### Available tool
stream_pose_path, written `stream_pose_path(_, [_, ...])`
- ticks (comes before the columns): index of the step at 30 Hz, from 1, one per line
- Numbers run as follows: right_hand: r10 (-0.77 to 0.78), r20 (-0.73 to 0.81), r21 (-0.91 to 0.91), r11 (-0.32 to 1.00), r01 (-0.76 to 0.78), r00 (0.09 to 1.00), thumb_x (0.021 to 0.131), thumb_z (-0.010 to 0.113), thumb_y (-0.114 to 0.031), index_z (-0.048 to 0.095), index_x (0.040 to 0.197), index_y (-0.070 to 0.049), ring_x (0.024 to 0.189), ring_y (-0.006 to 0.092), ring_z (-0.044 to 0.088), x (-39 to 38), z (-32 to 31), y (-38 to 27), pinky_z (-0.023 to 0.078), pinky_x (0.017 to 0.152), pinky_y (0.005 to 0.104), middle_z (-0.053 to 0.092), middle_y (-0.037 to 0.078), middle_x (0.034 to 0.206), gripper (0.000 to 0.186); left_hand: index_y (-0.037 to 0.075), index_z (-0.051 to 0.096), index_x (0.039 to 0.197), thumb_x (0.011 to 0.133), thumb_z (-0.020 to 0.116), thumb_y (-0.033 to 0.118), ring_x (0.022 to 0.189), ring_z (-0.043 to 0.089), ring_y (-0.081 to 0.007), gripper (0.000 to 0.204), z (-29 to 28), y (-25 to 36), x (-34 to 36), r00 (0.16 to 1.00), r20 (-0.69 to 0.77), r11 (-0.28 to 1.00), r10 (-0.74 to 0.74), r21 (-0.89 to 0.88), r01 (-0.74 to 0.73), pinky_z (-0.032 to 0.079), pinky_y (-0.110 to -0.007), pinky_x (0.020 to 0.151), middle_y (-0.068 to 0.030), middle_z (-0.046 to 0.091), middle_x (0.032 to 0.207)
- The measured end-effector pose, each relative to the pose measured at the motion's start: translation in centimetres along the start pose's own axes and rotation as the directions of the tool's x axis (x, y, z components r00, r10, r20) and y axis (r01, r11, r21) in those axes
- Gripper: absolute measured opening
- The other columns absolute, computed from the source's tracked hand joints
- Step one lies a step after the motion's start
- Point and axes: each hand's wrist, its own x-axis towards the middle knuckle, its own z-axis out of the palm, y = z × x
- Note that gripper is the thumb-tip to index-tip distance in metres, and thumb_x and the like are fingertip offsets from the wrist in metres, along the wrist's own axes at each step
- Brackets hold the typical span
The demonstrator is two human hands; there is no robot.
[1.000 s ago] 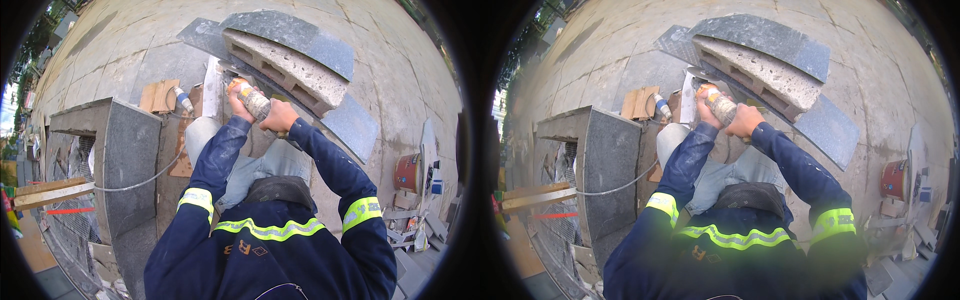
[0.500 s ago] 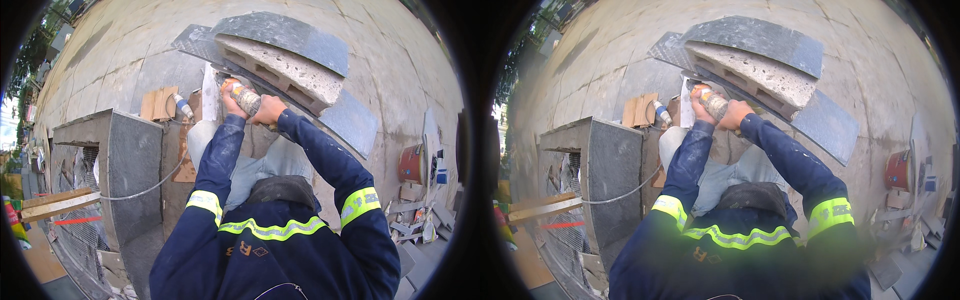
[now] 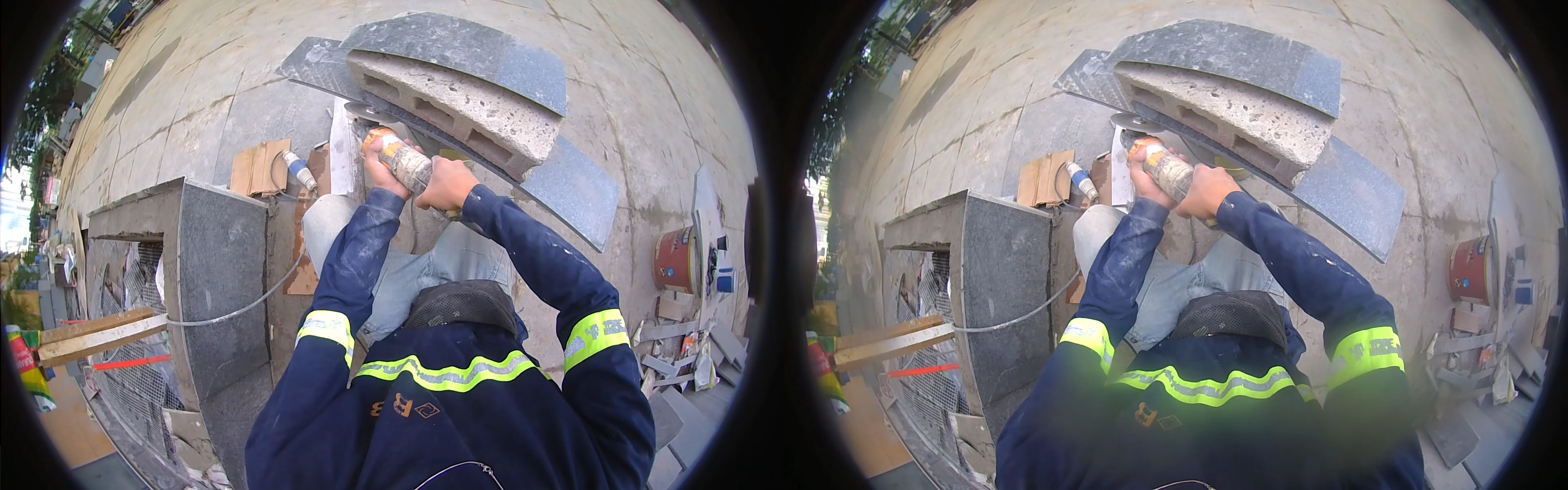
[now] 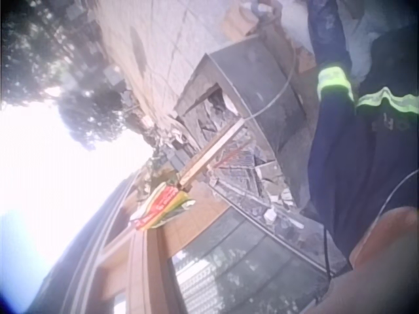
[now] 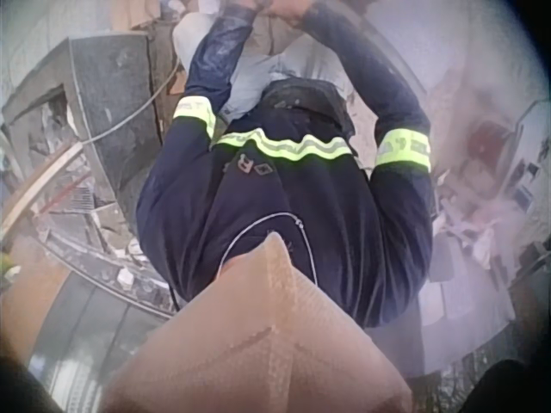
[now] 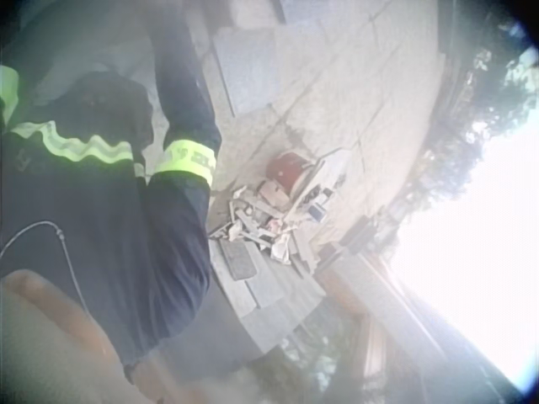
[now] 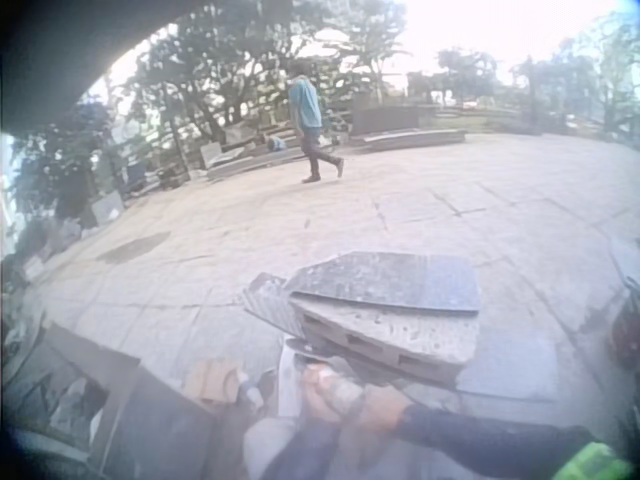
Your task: The person uses an angle grinder to cut a dark stone slab resting on a cinder block. The person holds the tool with both hands and guides it along the slab's edge, generating dust as the cut progresses.
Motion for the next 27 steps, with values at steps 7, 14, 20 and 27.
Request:
stream_pose_path(7, [0.015, -0.013, 0.009, 1.000, -0.015, 1.000, 0.056, 0.076, -0.030, 0.056, 0.101, 0.010, 0.089, 0.0352, 0.066, -1.1, 0.2, 0.4, 0.054, 0.080, 0.0357, 0.065, 0.028, 0.092, 0.063, 0.006, 0.048, 0.099, 0.074, 0.060, 0.041, 0.081, 0.057, -0.0318, 0.045, 1.0, -0.9, -1.7, 1.000, 0.026, 0.999, -0.003, 0.032, 0.002, 0.050, -0.046, 0.075, -0.0108, 0.056, 0.085])
stream_pose_path(14, [0.030, -0.002, 0.009, 1.000, -0.030, 1.000, 0.055, 0.077, -0.030, 0.056, 0.102, 0.009, 0.089, 0.0351, 0.066, -2.4, -0.2, 0.5, 0.054, 0.079, 0.0359, 0.065, 0.027, 0.093, 0.064, 0.007, 0.046, 0.101, 0.074, 0.062, 0.042, 0.079, 0.058, -0.0310, 0.047, 1.0, -1.7, -2.5, 0.999, 0.036, 0.999, -0.032, 0.036, 0.030, 0.052, -0.046, 0.073, -0.0107, 0.056, 0.086])
stream_pose_path(20, [0.047, 0.011, 0.011, 0.999, -0.047, 0.999, 0.054, 0.078, -0.030, 0.056, 0.102, 0.009, 0.089, 0.0350, 0.066, -2.8, -0.5, 0.5, 0.054, 0.080, 0.0359, 0.065, 0.026, 0.094, 0.065, 0.007, 0.046, 0.100, 0.073, 0.063, 0.041, 0.078, 0.059, -0.0307, 0.046, 1.3, -2.0, -2.9, 0.998, 0.055, 0.999, -0.040, 0.033, 0.038, 0.053, -0.045, 0.071, -0.0107, 0.056, 0.085])
stream_pose_path(27, [0.027, 0.007, 0.000, 1.000, -0.027, 1.000, 0.055, 0.077, -0.031, 0.057, 0.102, 0.009, 0.090, 0.0343, 0.066, -1.5, -0.3, 1.1, 0.054, 0.080, 0.0358, 0.065, 0.026, 0.095, 0.065, 0.007, 0.047, 0.100, 0.073, 0.062, 0.041, 0.077, 0.058, -0.0305, 0.046, 1.8, -1.9, -2.4, 1.000, 0.026, 0.999, 0.016, 0.045, -0.017, 0.053, -0.044, 0.071, -0.0114, 0.056, 0.085])
